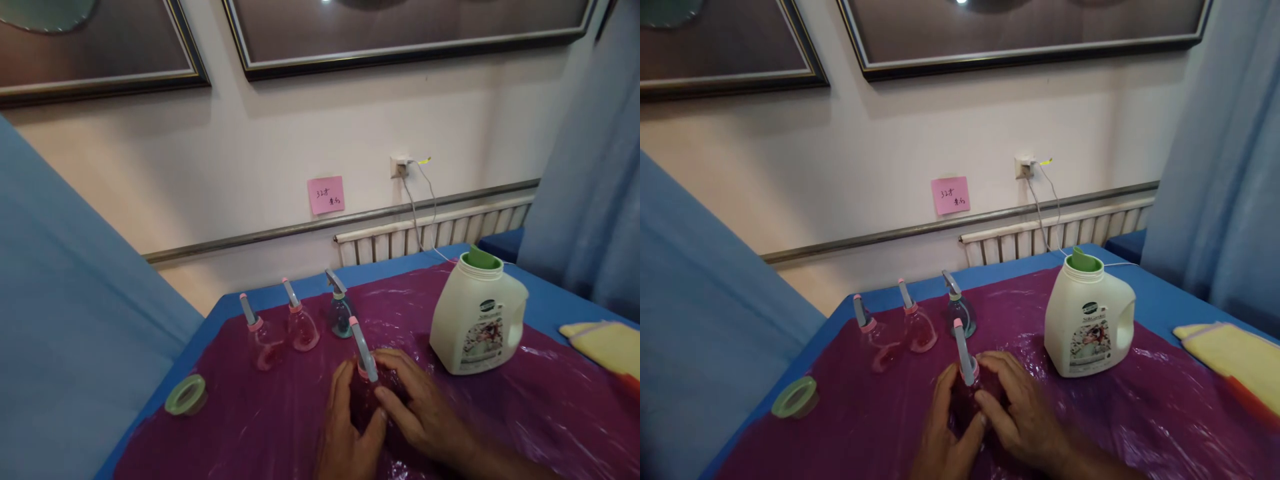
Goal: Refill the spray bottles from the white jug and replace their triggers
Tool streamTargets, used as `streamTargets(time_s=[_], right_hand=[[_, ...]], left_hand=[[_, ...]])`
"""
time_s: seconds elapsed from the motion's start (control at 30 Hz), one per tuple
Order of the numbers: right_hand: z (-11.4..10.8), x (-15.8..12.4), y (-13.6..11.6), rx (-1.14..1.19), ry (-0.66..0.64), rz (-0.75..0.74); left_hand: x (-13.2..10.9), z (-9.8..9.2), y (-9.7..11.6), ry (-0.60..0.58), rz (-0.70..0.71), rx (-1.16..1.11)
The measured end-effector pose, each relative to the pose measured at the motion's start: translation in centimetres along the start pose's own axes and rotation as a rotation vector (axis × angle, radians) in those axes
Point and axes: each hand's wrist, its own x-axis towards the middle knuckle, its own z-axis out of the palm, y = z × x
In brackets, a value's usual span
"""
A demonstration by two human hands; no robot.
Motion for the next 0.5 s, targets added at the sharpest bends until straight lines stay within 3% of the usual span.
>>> streamTargets(time_s=[0.3,0.5], right_hand=[[-1.1,1.0,-1.3,-0.002,-0.063,-0.032],[-1.5,1.1,-1.4,0.009,-0.090,-0.024]], left_hand=[[-0.1,0.6,-1.7,0.094,0.030,0.019],[0.0,0.6,-1.2,0.097,0.064,0.007]])
